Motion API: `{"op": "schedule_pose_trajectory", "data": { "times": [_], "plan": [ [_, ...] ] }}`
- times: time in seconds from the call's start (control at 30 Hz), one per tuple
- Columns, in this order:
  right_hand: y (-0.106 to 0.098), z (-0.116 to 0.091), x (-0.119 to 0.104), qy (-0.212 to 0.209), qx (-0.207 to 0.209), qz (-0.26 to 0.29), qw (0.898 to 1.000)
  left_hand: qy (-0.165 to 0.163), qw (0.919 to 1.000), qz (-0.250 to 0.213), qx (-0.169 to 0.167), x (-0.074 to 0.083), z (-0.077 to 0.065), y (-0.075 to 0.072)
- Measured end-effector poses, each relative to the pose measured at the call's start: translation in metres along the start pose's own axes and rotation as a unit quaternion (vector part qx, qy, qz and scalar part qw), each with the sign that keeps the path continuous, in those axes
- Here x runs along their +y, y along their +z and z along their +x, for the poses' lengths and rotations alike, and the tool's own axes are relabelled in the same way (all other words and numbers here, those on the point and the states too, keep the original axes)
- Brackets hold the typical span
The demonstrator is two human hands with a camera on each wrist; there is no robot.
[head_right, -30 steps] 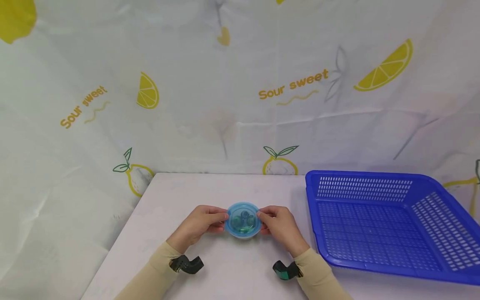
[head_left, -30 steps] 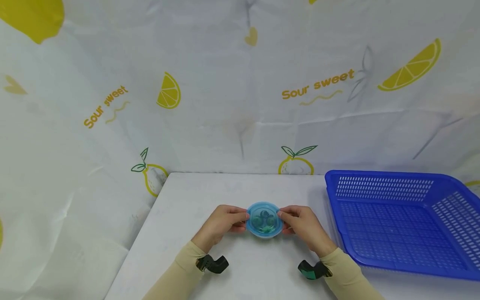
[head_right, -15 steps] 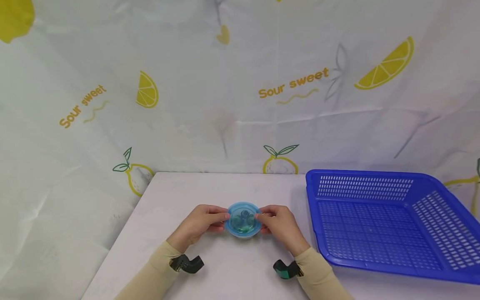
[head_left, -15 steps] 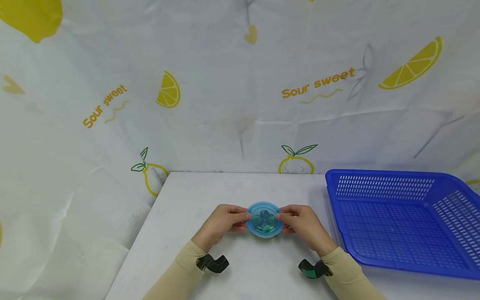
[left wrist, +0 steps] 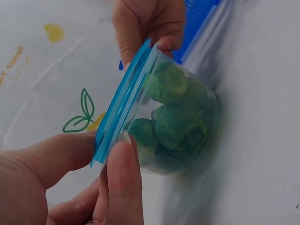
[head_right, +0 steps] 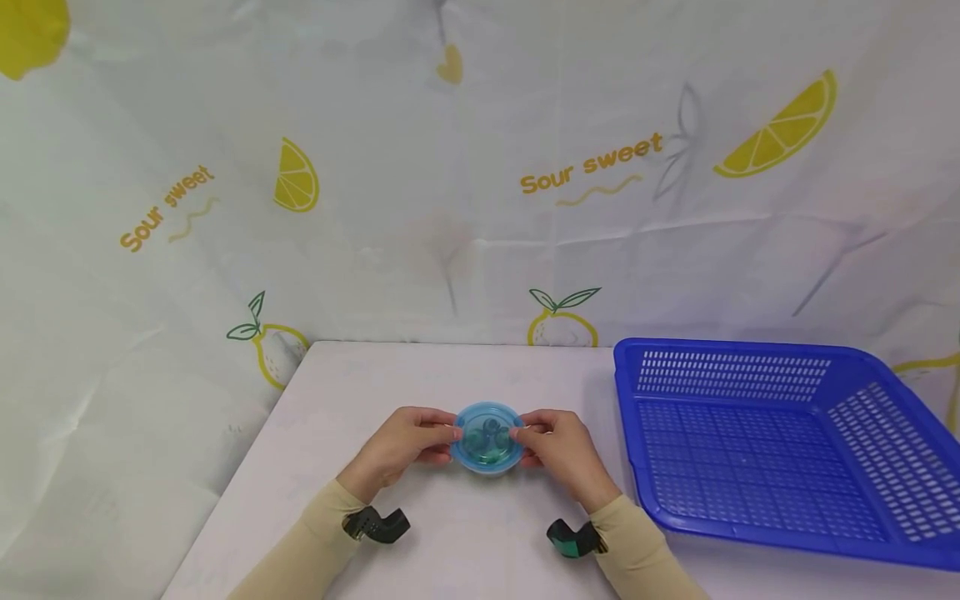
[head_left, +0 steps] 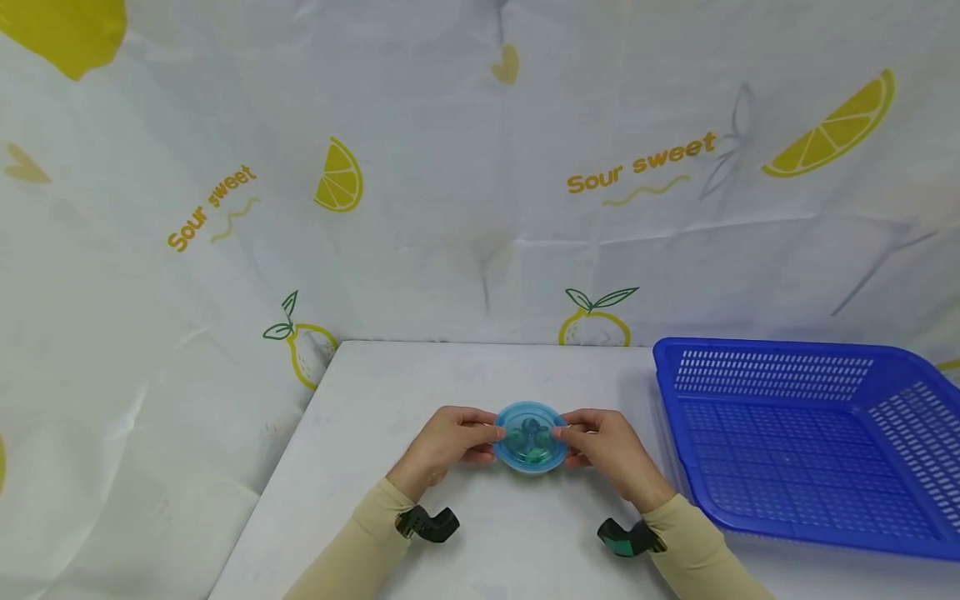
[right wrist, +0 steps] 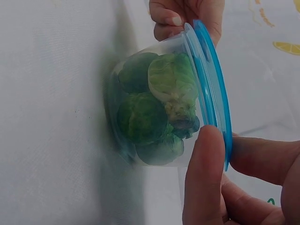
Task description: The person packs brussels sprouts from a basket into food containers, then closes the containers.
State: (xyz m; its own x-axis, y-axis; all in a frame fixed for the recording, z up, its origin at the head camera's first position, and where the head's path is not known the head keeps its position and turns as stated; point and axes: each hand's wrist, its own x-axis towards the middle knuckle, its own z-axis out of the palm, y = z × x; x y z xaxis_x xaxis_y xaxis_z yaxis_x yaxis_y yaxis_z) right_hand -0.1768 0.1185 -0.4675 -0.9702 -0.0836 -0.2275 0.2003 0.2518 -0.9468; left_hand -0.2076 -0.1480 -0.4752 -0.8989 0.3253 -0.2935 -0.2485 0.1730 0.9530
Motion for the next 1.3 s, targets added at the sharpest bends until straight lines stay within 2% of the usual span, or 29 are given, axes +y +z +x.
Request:
{"op": "schedule_pose_trajectory", "data": {
  "times": [0.4,0.63,0.93,1.3],
  "plan": [
    [0.001,0.001,0.001,0.002,0.004,0.002,1.0,-0.017,0.9988,-0.039,-0.026,-0.009,0.007,-0.002],
    [0.002,0.001,0.003,-0.006,0.006,0.009,1.0,-0.035,0.9963,-0.077,-0.02,-0.012,0.009,-0.003],
    [0.003,0.0,0.002,0.003,0.01,0.014,1.0,-0.036,0.9951,-0.085,-0.033,-0.016,0.01,0.0],
    [0.003,-0.001,0.001,-0.011,0.008,0.025,1.0,-0.023,0.9941,-0.103,-0.022,-0.017,0.01,0.005]
  ]
}}
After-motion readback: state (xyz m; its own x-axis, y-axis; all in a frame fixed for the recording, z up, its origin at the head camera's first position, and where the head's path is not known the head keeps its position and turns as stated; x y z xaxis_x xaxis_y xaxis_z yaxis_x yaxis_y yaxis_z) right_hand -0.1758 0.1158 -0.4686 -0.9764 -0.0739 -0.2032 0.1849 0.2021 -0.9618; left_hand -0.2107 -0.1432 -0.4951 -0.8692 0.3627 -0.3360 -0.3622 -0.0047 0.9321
